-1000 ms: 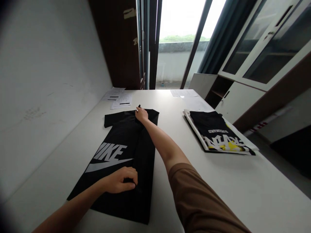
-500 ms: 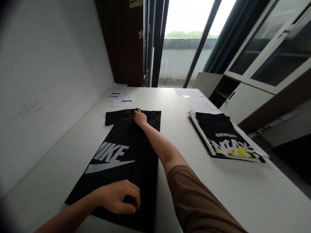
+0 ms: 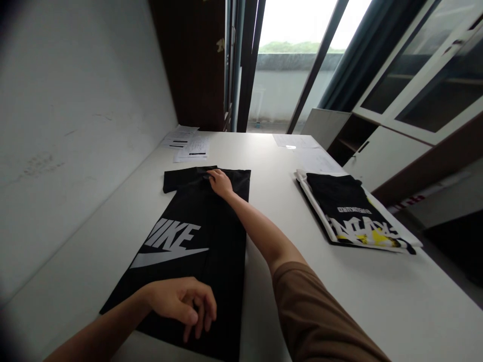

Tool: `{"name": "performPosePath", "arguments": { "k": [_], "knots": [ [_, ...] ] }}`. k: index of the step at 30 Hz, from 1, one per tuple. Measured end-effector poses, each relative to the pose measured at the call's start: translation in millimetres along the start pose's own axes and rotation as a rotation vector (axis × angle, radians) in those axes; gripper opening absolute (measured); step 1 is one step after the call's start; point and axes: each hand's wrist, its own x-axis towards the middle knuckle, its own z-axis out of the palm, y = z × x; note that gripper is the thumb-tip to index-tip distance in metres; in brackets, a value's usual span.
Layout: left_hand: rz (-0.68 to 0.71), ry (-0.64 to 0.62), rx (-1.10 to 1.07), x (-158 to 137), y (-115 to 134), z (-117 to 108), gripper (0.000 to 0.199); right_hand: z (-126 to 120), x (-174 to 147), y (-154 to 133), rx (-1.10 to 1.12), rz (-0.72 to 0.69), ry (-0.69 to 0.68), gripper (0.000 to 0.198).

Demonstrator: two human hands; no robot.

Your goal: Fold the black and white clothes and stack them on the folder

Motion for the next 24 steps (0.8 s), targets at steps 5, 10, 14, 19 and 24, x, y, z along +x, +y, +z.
{"name": "performPosePath", "arguments": {
  "k": [5,10,14,19,24],
  "knots": [
    [0.132,0.502,1.002,9,12,5,0.025,-32,-24,47,-0.188,0.149,0.009,0.036],
    [0.158,0.368,1.434,21,-1,8,0.061,-33,-52,78,-0.355,0.285,-0.109,0.071],
    [0.109,0.331,1.466,26,-8,13,0.072,-22,-56,91,-0.375,0.316,-0.248,0.078],
    [0.065,0.347,1.437,43,-12,20,0.072,-21,-31,111,-0.381,0.342,-0.298,0.078],
    [0.063,0.399,1.415,54,-9,21,0.066,-25,-10,119,-0.38,0.362,-0.338,0.077]
  ]
}}
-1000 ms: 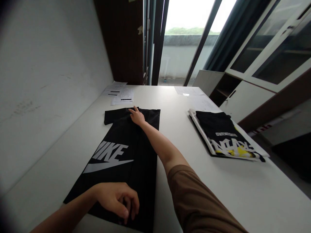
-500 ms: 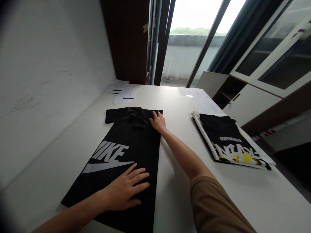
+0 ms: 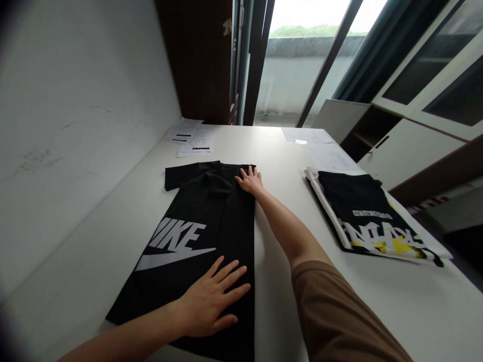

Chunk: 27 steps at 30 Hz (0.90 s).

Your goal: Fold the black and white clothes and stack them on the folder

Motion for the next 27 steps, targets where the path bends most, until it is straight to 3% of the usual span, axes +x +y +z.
{"name": "performPosePath", "arguments": {
  "k": [3,5,7,10,15,19,22,27],
  "knots": [
    [-0.043,0.028,0.012,-3,-7,-9,0.061,-6,-3,-12,-0.001,0.05,0.007,0.076],
    [-0.09,0.046,0.031,-7,-13,-15,0.06,-6,-12,-29,-0.003,0.007,0.087,0.074],
    [-0.115,0.045,0.051,-10,-18,-16,0.064,-4,-22,-51,0.009,-0.153,0.143,0.07],
    [-0.123,0.008,0.068,-12,-20,-13,0.076,4,-36,-85,0.058,-0.419,0.052,0.062],
    [-0.119,-0.013,0.051,-12,-18,-9,0.075,13,-44,-115,0.085,-0.615,-0.012,0.059],
    [-0.108,0.007,0.032,-13,-15,-7,0.072,10,-43,-115,0.125,-0.628,-0.041,0.065],
    [-0.095,0.011,0.033,-13,-12,-4,0.072,3,-36,-107,0.234,-0.6,-0.048,0.059],
    [-0.09,0.012,0.04,-12,-10,-1,0.071,-1,-25,-75,0.199,-0.415,0.133,0.05]
  ]
}}
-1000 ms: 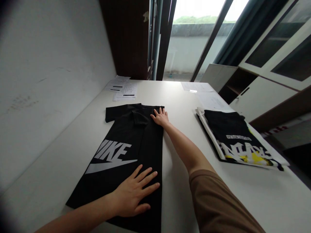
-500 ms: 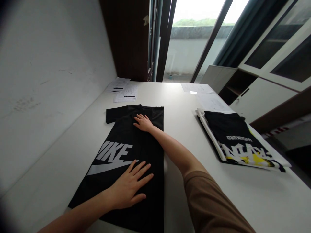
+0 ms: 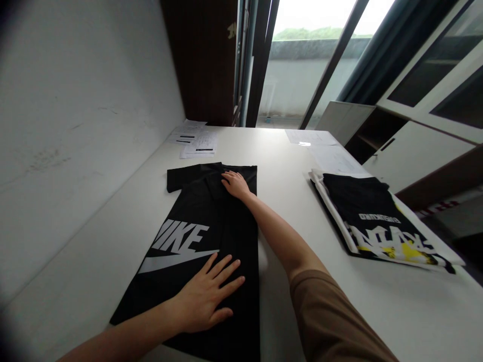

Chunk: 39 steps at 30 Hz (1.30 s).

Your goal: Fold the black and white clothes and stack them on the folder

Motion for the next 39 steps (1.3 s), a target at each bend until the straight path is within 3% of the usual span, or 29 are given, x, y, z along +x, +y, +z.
{"name": "performPosePath", "arguments": {
  "k": [5,16,24,31,39],
  "knots": [
    [-0.009,0.002,-0.009,1,-1,1,0.07,5,-13,20,-0.141,0.016,-0.084,0.063],
    [0.016,-0.018,-0.016,0,7,2,0.071,0,-15,11,-0.172,0.016,-0.144,0.068],
    [0.028,-0.013,-0.022,-2,6,-1,0.07,-7,-28,-1,-0.169,0.077,0.108,0.059],
    [-0.01,-0.011,-0.02,-6,3,-6,0.07,-20,-31,17,-0.146,0.223,0.253,0.054],
    [-0.064,0.01,0.03,-7,-6,-9,0.073,-19,-36,69,-0.158,0.402,0.193,0.048]
  ]
}}
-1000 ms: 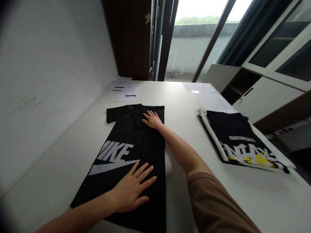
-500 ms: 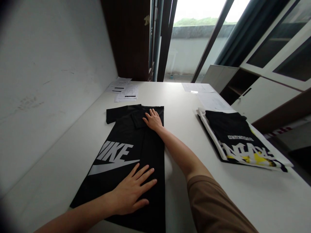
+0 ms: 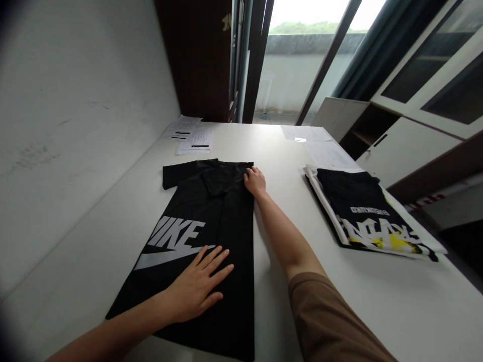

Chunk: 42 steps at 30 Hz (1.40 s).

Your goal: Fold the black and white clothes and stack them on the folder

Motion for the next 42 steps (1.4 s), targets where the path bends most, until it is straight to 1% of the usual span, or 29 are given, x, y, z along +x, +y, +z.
{"name": "performPosePath", "arguments": {
  "k": [4,9,14,24,39,42],
  "knots": [
    [-0.018,-0.009,0.003,0,0,1,0.074,7,2,3,0.018,-0.006,-0.01,0.049],
    [-0.047,0.017,-0.002,1,-1,2,0.074,6,-2,-4,-0.001,-0.041,-0.051,0.05],
    [-0.049,-0.001,-0.002,1,-1,1,0.074,8,-4,-6,-0.015,-0.066,-0.088,0.05],
    [-0.054,-0.01,0.016,1,0,0,0.075,12,-5,-8,-0.036,-0.077,-0.085,0.049],
    [-0.047,-0.013,0.004,1,-2,3,0.074,10,-5,-10,-0.03,-0.061,-0.108,0.049],
    [-0.024,-0.015,-0.007,2,-3,1,0.074,11,-5,-9,-0.033,-0.067,-0.1,0.049]
  ]
}}
